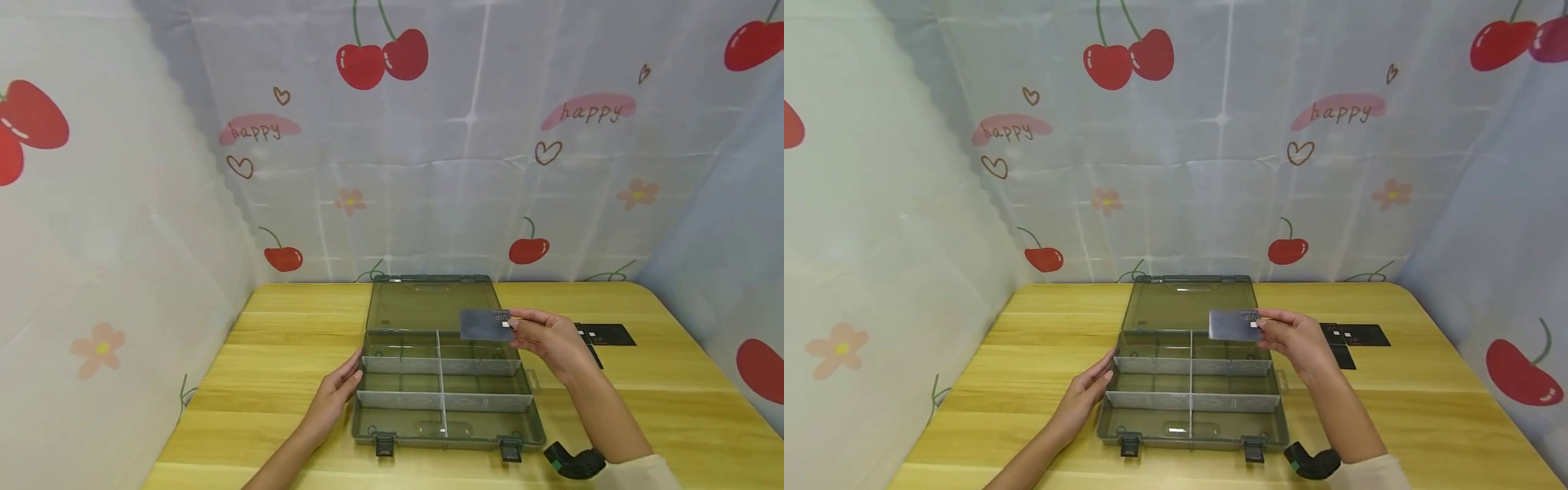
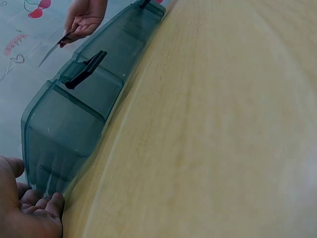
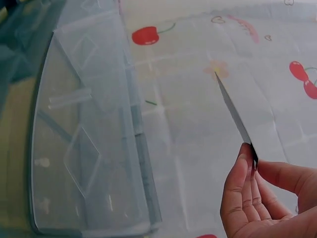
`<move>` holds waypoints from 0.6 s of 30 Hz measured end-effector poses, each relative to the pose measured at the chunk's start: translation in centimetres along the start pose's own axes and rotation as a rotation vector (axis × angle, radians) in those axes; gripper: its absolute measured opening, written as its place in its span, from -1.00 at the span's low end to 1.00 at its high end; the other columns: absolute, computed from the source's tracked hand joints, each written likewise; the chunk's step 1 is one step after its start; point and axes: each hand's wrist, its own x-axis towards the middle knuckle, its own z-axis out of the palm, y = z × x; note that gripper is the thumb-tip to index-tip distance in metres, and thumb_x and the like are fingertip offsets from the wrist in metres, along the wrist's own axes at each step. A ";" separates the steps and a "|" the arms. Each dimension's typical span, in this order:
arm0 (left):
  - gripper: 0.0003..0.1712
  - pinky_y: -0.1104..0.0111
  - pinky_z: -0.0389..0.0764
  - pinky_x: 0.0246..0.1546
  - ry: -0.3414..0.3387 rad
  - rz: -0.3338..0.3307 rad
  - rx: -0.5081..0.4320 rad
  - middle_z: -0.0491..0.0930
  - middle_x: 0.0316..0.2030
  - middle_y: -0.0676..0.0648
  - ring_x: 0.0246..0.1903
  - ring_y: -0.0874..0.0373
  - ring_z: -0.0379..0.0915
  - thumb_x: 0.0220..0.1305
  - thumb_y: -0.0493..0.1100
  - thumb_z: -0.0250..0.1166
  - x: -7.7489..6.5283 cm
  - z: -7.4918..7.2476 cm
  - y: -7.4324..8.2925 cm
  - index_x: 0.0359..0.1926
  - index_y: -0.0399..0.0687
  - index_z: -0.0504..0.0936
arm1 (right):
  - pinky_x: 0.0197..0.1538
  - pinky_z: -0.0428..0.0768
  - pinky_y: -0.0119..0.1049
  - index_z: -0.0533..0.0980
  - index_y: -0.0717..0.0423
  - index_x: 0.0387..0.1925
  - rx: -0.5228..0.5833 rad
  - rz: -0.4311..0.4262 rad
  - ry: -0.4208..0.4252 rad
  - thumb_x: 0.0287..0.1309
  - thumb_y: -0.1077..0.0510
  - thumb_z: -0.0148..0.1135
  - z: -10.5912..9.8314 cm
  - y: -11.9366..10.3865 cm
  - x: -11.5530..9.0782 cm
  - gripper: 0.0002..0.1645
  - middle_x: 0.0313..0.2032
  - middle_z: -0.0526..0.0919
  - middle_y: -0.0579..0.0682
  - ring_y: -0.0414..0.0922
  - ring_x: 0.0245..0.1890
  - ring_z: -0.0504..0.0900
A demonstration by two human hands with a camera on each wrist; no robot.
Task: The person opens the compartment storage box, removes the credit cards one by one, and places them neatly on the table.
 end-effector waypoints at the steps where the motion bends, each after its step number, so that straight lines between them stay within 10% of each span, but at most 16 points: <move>1: -0.37 -0.05 0.14 0.46 0.003 0.001 0.001 0.06 0.55 -0.06 0.52 -0.05 0.00 0.55 0.00 0.06 0.0 0.0 0.0 0.54 0.06 0.19 | -0.05 0.74 -0.31 0.58 0.13 0.15 0.007 -0.005 -0.001 0.33 0.14 0.30 -0.3 -0.1 0.0 -0.61 -0.26 0.68 -0.15 -0.24 -0.29 0.69; 18: -0.36 0.00 0.14 0.46 0.001 0.005 -0.015 0.07 0.54 -0.04 0.52 -0.02 0.00 0.55 -0.02 0.07 0.0 0.0 0.0 0.54 0.02 0.19 | -0.14 0.74 -0.39 0.74 -0.15 -0.20 0.161 -0.040 0.040 0.34 0.22 0.26 -5.7 -0.8 0.1 -0.78 -0.20 0.68 -0.22 -0.24 -0.31 0.71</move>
